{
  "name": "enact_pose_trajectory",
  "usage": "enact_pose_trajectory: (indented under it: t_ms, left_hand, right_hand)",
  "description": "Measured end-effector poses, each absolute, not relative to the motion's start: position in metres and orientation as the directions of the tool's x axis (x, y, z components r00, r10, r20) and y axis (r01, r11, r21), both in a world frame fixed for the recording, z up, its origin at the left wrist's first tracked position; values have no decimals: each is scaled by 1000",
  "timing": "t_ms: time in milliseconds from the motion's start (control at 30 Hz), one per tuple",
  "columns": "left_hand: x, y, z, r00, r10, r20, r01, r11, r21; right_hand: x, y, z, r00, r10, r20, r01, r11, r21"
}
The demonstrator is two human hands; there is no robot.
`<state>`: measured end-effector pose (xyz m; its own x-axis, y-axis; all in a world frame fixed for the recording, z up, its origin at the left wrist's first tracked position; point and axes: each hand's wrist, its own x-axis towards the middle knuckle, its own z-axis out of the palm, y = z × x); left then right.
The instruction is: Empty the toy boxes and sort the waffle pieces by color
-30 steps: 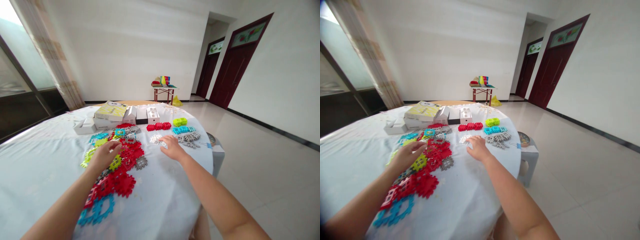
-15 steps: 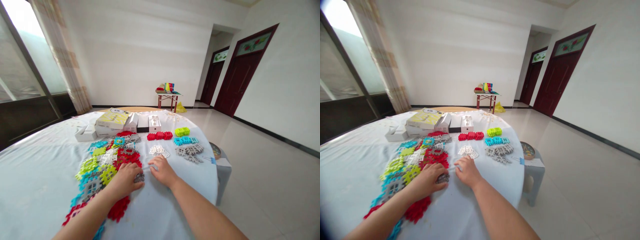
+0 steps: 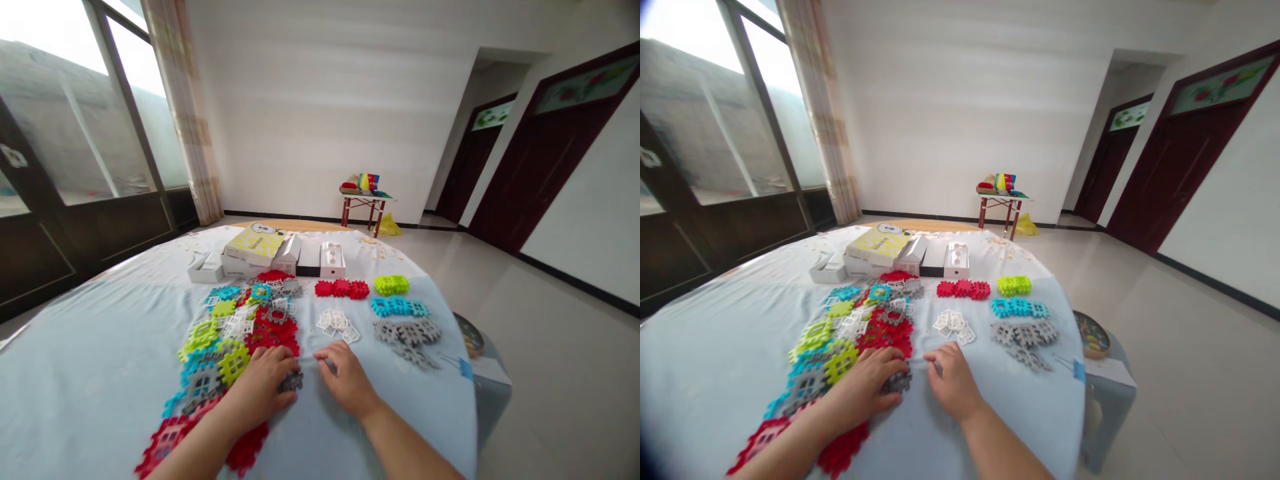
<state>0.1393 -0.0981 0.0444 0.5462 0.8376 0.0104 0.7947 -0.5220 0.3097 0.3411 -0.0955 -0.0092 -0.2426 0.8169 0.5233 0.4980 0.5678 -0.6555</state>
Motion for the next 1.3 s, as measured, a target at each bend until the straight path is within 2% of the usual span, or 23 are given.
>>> enact_pose_trajectory:
  t_ms: [233, 533, 700, 833, 1000, 1133, 1300]
  left_hand:
    - [141, -95, 40, 614, 786, 68, 767, -615, 182]
    - [142, -92, 47, 632, 752, 187, 736, -658, 159]
    - [137, -87, 49, 541, 773, 330, 726, -628, 281]
    - [138, -83, 57, 470, 804, 364, 694, -592, 410]
    - [158, -72, 72, 401, 864, 303, 670, -503, 546]
    - [193, -55, 73, 365, 902, 230, 600, -417, 682]
    - [251, -29, 67, 333, 932, 140, 597, -324, 734]
  right_hand:
    - [340, -90, -15, -242, 811, 533, 637, 547, -543]
    - [330, -89, -15, -299, 805, 513, 843, 475, -254]
    - [330, -86, -22, -264, 812, 521, 871, 432, -232]
    - [331, -84, -23, -251, 828, 501, 866, 423, -266]
    - [332, -82, -17, -211, 847, 487, 867, 392, -307]
    - [333, -80, -16, -217, 852, 476, 874, 387, -295]
    - [335, -78, -22, -228, 853, 469, 875, 391, -285]
